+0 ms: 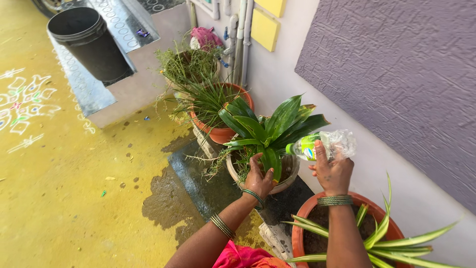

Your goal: The person waters several potted plants using a small bottle and then washes a plastic cup in a bucket of water.

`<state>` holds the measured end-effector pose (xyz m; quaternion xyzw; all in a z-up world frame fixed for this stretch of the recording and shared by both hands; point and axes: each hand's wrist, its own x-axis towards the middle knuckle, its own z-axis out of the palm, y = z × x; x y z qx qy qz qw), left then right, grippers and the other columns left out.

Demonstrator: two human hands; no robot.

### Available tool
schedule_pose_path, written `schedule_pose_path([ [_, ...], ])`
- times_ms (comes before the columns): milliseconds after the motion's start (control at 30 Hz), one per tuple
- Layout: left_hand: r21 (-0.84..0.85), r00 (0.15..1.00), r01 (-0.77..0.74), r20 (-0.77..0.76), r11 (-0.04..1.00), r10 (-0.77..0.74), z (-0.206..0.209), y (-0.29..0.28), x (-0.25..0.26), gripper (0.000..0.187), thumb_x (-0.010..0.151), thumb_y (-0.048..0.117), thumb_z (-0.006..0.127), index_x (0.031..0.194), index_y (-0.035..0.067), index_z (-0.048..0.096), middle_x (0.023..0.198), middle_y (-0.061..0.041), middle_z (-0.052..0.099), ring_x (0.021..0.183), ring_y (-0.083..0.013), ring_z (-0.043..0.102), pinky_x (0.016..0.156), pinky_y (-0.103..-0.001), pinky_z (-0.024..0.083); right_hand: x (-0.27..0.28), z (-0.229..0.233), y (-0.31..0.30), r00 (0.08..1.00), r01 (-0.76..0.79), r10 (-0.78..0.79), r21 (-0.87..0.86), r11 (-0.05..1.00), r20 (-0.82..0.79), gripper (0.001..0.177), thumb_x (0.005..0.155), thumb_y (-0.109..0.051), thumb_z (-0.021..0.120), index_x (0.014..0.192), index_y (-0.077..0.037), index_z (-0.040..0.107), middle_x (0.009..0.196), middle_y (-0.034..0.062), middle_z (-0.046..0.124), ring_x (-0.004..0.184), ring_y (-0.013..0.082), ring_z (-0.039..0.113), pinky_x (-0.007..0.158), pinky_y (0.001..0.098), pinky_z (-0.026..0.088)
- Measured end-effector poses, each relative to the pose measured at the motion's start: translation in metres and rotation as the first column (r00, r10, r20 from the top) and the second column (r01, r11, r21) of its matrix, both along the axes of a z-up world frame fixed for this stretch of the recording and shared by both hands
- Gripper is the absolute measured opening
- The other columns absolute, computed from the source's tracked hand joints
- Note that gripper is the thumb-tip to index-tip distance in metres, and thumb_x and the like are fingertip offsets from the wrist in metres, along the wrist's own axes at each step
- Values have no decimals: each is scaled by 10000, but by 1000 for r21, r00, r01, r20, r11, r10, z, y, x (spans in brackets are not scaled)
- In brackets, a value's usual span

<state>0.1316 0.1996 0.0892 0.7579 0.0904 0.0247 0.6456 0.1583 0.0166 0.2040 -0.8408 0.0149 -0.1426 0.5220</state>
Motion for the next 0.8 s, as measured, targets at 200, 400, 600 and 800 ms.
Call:
schedule_pose_path([
  [200,-82,997,-28,-69,996,23,-1,-2,7,656,964,77,581,1513,144,230,1189,-218,698,1006,-301,757,826,-389,626,0,27,3,988,-154,155,45,987,-14,530,928,-409,693,1090,95,674,789,149,725,446,161,647,398,306,580],
  [400,-26,990,-51,-135,998,47,-2,-3,12,636,966,97,614,1516,129,296,982,-159,718,859,-218,725,734,-357,583,7,27,13,964,-253,260,103,962,-61,513,921,-405,696,1064,87,689,799,148,735,455,150,662,363,302,551],
  [600,-152,988,-106,-126,983,87,-21,-2,18,449,1041,143,553,1475,96,450,776,-38,578,669,-106,539,624,-306,490,11,19,12,957,-285,289,86,955,-34,512,920,-423,692,1071,66,697,776,160,731,466,155,666,364,282,561],
  [800,-103,985,-110,-146,989,94,-14,0,11,425,1067,200,505,1472,85,445,770,-65,599,662,-118,534,639,-318,481,40,7,-22,992,-58,90,-309,949,89,461,1044,-433,606,1135,4,722,715,137,731,536,207,721,396,314,555],
])
